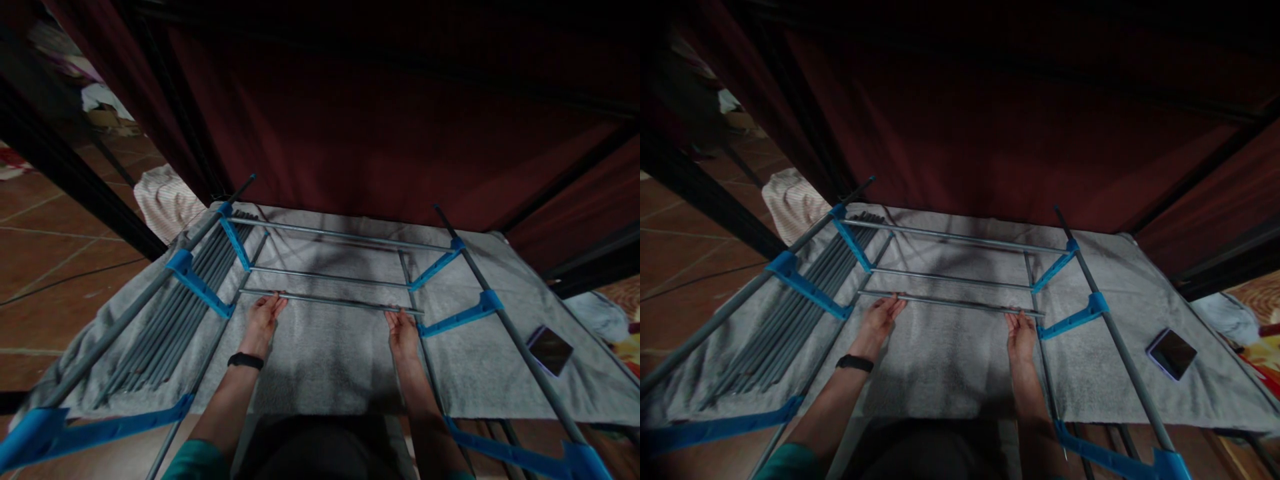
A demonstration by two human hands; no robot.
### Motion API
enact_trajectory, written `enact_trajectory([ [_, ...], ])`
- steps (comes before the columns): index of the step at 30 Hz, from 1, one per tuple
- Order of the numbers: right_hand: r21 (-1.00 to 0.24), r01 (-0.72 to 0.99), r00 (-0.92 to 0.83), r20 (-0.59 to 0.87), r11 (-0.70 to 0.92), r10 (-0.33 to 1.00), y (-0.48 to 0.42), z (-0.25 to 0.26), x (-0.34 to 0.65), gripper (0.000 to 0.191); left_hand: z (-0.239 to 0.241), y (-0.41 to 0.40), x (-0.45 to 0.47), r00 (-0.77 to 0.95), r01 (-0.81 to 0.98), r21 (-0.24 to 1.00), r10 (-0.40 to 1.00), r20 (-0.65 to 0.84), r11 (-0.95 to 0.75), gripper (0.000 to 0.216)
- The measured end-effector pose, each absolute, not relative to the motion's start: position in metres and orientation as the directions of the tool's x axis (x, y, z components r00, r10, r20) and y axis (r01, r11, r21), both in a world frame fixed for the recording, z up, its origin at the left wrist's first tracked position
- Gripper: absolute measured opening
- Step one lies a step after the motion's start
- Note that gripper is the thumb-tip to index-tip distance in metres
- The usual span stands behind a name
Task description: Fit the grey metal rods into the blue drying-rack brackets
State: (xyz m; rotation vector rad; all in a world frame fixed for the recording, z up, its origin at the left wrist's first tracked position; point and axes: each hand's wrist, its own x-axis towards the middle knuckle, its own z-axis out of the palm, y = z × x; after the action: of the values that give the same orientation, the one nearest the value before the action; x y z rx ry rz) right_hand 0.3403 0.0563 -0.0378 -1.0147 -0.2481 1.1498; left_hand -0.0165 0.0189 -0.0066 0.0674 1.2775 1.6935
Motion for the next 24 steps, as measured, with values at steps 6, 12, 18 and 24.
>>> enact_trajectory([
  [6,-0.761,-0.647,0.427,-0.302,0.055,0.852,0.056,-0.042,0.341,0.020,-0.010,0.017,-0.015,-0.519,-0.634,0.773,0.725,-0.452,0.029,0.022],
  [12,-0.756,-0.653,0.412,-0.313,0.038,0.856,0.058,-0.044,0.342,0.018,-0.008,0.017,-0.015,-0.507,-0.642,0.766,0.737,-0.448,0.024,0.024],
  [18,-0.764,-0.645,0.389,-0.301,0.024,0.871,0.059,-0.048,0.345,0.018,-0.010,0.018,-0.016,-0.505,-0.656,0.754,0.730,-0.461,0.022,0.024],
  [24,-0.763,-0.646,0.376,-0.293,0.022,0.879,0.059,-0.053,0.347,0.025,-0.014,0.019,-0.016,-0.518,-0.659,0.752,0.718,-0.465,0.012,0.025],
])
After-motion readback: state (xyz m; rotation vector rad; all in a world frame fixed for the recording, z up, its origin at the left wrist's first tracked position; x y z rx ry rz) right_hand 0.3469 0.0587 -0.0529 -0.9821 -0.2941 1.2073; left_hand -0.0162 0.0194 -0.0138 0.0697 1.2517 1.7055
